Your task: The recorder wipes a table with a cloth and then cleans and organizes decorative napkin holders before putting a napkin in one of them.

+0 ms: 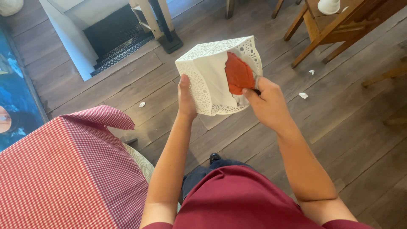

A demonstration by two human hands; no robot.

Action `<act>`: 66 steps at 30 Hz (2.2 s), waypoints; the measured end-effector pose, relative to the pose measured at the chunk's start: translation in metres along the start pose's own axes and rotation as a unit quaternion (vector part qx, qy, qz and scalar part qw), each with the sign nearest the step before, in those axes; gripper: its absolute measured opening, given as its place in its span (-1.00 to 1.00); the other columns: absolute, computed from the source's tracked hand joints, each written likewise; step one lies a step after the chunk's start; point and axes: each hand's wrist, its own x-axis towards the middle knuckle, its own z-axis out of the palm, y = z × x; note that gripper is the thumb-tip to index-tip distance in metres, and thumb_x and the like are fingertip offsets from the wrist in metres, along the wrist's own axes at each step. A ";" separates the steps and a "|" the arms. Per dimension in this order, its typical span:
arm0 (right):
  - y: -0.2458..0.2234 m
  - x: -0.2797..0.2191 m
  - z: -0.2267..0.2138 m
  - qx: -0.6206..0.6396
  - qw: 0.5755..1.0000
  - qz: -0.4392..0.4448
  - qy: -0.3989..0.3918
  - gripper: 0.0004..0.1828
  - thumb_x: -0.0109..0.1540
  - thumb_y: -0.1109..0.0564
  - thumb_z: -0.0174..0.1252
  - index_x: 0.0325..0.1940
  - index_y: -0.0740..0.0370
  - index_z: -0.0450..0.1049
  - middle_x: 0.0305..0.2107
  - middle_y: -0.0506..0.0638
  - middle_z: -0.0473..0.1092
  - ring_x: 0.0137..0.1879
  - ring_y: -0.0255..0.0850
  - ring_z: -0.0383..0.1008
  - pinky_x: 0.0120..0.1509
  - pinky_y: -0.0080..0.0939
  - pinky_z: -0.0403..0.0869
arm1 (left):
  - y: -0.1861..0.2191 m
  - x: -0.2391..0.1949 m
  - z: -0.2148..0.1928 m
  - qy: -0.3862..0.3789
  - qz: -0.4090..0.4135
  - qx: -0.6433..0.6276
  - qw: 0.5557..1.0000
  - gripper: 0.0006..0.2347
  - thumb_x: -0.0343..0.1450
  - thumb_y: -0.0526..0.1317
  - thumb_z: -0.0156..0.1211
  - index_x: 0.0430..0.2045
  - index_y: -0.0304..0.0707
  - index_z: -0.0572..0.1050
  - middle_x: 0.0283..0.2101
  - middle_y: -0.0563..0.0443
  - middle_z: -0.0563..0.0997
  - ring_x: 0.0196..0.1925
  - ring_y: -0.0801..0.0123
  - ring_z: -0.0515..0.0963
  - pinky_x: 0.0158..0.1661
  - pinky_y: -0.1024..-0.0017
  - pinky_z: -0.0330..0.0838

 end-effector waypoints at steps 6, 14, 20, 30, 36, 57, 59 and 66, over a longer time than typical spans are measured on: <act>0.008 0.006 0.007 0.206 0.969 -0.085 -0.106 -0.50 0.28 0.20 0.22 0.31 0.26 0.37 0.11 -0.03 0.44 0.23 -0.30 0.41 0.29 -0.28 0.40 | 0.000 -0.011 0.012 -0.037 0.021 0.056 0.998 -0.20 0.42 0.39 0.01 0.19 -0.54 0.31 -0.01 -0.28 0.58 -0.06 0.20 0.68 -0.11 0.34 0.63; 0.032 0.018 0.027 0.316 0.937 0.011 -0.150 -0.50 0.24 0.18 0.27 0.26 0.24 0.38 -0.04 -0.08 0.46 0.01 -0.31 0.41 0.06 -0.26 0.43 | 0.011 -0.019 0.033 -0.082 0.005 0.114 0.990 -0.15 0.36 0.43 0.02 0.23 -0.48 0.26 0.04 -0.27 0.55 0.02 0.19 0.64 -0.05 0.34 0.60; 0.034 0.013 0.022 0.224 0.967 0.043 -0.115 -0.66 0.30 0.15 0.25 0.12 0.30 0.44 -0.29 -0.11 0.40 -0.24 -0.38 0.35 -0.17 -0.32 0.37 | 0.004 -0.011 0.019 -0.078 0.026 0.080 0.993 -0.14 0.37 0.43 0.06 0.23 -0.51 0.27 0.10 -0.28 0.53 0.08 0.19 0.61 0.01 0.33 0.57; -0.010 -0.002 0.004 0.218 0.967 -0.096 -0.094 -0.58 0.27 0.14 0.19 0.21 0.19 0.38 -0.12 -0.22 0.41 -0.04 -0.47 0.35 0.05 -0.40 0.40 | -0.002 0.002 -0.007 -0.032 0.030 -0.003 0.999 -0.22 0.43 0.34 0.09 0.21 -0.56 0.32 0.06 -0.23 0.57 0.02 0.22 0.64 0.01 0.31 0.58; 0.027 0.021 0.021 0.285 0.947 0.018 -0.147 -0.55 0.26 0.18 0.25 0.22 0.30 0.42 -0.03 -0.03 0.48 0.08 -0.25 0.47 0.13 -0.23 0.48 | 0.014 -0.011 0.013 -0.061 0.033 0.064 0.996 -0.21 0.44 0.36 0.05 0.23 -0.53 0.27 0.09 -0.24 0.55 0.04 0.24 0.63 0.02 0.36 0.57; -0.022 -0.019 0.041 0.283 0.912 -0.280 0.099 -0.43 0.45 -0.14 0.01 0.42 0.24 0.15 0.25 -0.12 0.28 0.36 -0.27 0.29 0.49 -0.20 0.28 | 0.005 -0.010 0.010 0.015 0.166 0.108 0.980 -0.15 0.40 0.39 0.11 0.29 -0.50 0.22 0.18 -0.25 0.45 0.20 0.21 0.50 0.19 0.26 0.43; -0.008 -0.019 0.056 0.215 0.921 -0.306 0.110 -0.40 0.46 -0.08 0.11 0.47 0.24 0.13 0.26 -0.10 0.19 0.36 -0.24 0.24 0.50 -0.19 0.28 | 0.013 -0.020 0.030 0.006 0.176 0.125 0.976 -0.14 0.41 0.39 0.12 0.32 -0.51 0.21 0.21 -0.25 0.44 0.25 0.20 0.48 0.24 0.24 0.40; -0.019 -0.033 0.049 0.295 0.934 -0.186 -0.081 -0.17 0.29 0.20 0.25 0.58 0.34 0.04 0.37 0.04 0.24 0.46 -0.21 0.25 0.53 -0.17 0.30 | 0.026 -0.032 0.043 0.003 0.185 0.191 0.964 -0.08 0.39 0.42 0.13 0.40 -0.50 0.16 0.32 -0.24 0.41 0.36 0.16 0.43 0.36 0.22 0.30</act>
